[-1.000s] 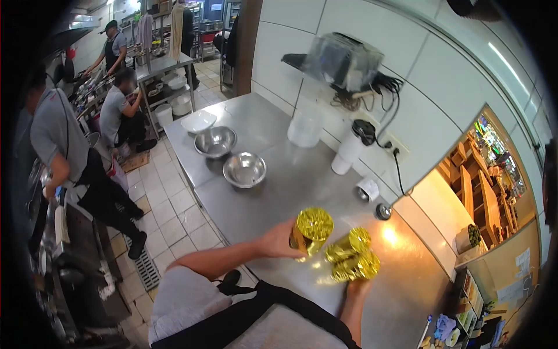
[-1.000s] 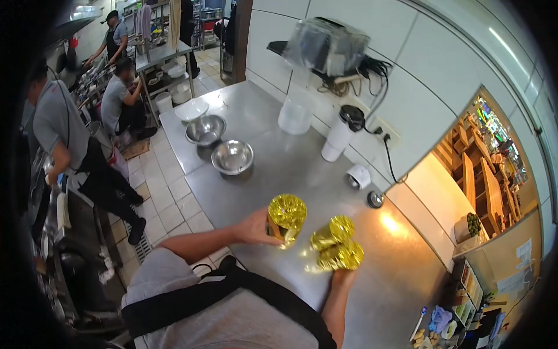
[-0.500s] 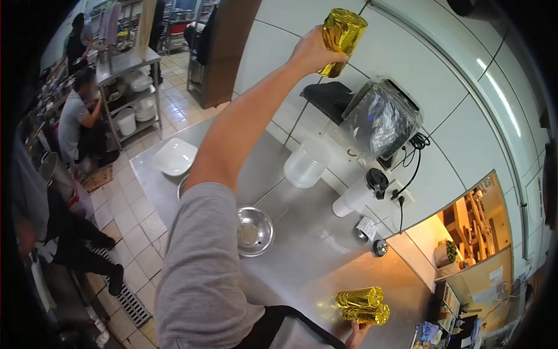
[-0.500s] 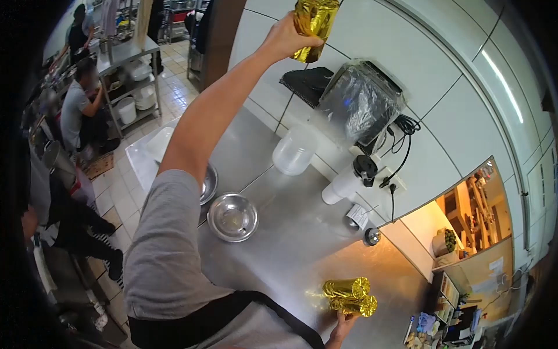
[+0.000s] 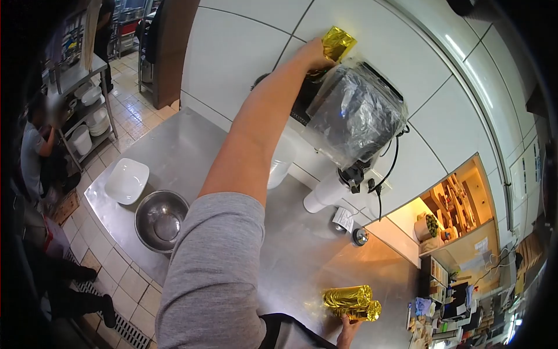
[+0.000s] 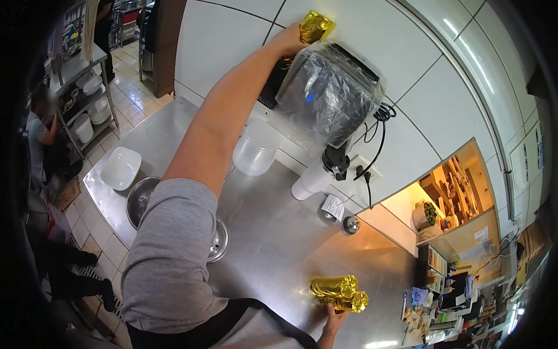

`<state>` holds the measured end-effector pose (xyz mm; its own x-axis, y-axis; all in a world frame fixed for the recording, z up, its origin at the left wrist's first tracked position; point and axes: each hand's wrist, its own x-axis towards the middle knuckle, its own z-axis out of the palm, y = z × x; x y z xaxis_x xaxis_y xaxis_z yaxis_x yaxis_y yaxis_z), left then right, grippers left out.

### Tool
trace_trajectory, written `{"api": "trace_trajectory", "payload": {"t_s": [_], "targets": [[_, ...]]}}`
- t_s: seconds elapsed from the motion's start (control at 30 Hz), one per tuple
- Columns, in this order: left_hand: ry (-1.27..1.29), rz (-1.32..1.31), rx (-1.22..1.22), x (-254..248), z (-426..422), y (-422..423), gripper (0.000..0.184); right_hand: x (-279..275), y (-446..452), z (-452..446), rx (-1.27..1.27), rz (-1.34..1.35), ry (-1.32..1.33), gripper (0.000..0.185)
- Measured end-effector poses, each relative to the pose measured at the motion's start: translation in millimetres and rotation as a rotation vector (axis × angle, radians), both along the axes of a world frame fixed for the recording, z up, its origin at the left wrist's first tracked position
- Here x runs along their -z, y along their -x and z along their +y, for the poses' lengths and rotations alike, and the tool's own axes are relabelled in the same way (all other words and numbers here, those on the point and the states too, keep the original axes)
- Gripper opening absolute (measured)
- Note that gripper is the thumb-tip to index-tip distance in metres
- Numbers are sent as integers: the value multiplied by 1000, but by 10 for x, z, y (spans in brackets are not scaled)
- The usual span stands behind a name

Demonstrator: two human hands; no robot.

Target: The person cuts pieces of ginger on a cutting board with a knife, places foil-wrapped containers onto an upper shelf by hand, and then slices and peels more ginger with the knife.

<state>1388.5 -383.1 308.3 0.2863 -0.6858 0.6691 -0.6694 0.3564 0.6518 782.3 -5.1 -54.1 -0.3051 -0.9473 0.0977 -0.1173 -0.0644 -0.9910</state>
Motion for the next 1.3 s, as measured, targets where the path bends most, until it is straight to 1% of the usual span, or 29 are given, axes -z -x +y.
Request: {"api": "trace_trajectory", "payload": {"t_s": [0.07, 0.1, 0.17, 0.2, 0.3, 0.37, 0.4, 0.43, 0.47, 0.5, 0.53, 0.57, 0.6, 0.67, 0.7, 0.73, 0.77, 0.9, 1.0, 1.03, 1.1, 1.13, 1.17, 1.2, 1.27, 1.3], "targets": [[-42, 9, -34, -14, 141, 14, 77, 2, -32, 23, 26, 3, -5, 78], [-75, -10, -41, 8, 84, -19, 82, 53, -14, -19, 39, 1, -7, 77], [-66, -43, -70, 91, -33, -74, 75, 96, -5, -79, 44, 19, 14, 74], [-62, -56, -81, 85, 50, -38, 72, 82, -9, -94, 36, 41, 31, 72], [627, -38, -494, 158, 423, 157, 53, 135, 55, -103, 32, 67, 62, 65], [817, 47, -243, 130, 1340, 548, 41, 89, 12, 6, 101, -33, 79, 64], [794, 4, -33, 222, 1684, 776, 39, 27, 2, 57, 131, -79, 90, 64], [764, -40, 171, 344, 2042, 1008, 37, -26, -39, 143, 136, -206, 125, 62], [449, -80, 319, 496, 2514, 1242, 36, -154, -95, 252, 86, -228, 141, 62], [580, -257, 505, 745, 2646, 1430, 37, -314, -156, 363, 35, -249, 158, 62], [322, -317, 734, 857, 3004, 1618, 34, -391, -174, 413, -14, -270, 173, 63], [374, -463, 813, 1107, 3131, 1795, 36, -308, -18, 430, -78, -158, 183, 65], [274, -500, 953, 1324, 3282, 1997, 47, -407, -101, 451, -95, -154, 173, 67], [-23, -429, 1128, 1511, 3598, 2362, 66, -867, -526, 473, -120, -146, 146, 71], [-45, -365, 1138, 1594, 3696, 2532, 73, -1070, -731, 478, -143, -126, 96, 79], [-67, -301, 1147, 1668, 3767, 2694, 80, -1151, -797, 462, -217, -28, 47, 80], [-88, -240, 1154, 1704, 3810, 2774, 88, -1211, -921, 451, -238, 26, 51, 74], [-358, 32, 1065, 1687, 3867, 2799, 97, -1644, -1334, 351, -388, 192, -17, 57], [-419, 222, 1046, 1688, 3911, 2682, 95, -1771, -1407, 279, -434, 627, 287, 53], [-370, 273, 1051, 1706, 3909, 2643, 95, -1746, -1376, 281, -429, 752, 283, 75], [-265, 369, 1061, 1736, 3862, 2547, 96, -1881, -1537, 329, -451, 455, 358, 88], [-271, 387, 1040, 1659, 3840, 2446, 95, -1942, -1599, 337, -456, 305, 396, 95], [-280, 402, 1022, 1506, 3814, 2292, 95, -1876, -1489, 286, -552, 241, 424, 106], [-289, 416, 1004, 1325, 3776, 2131, 94, -1862, -1406, 224, -485, 289, 456, 102], [-67, 372, 858, 881, 3632, 1781, 92, -1860, -1235, 72, -354, 386, 518, 94], [65, 327, 678, 751, 3504, 1617, 92, -1802, -1077, 6, -253, 469, 470, 90]]}}
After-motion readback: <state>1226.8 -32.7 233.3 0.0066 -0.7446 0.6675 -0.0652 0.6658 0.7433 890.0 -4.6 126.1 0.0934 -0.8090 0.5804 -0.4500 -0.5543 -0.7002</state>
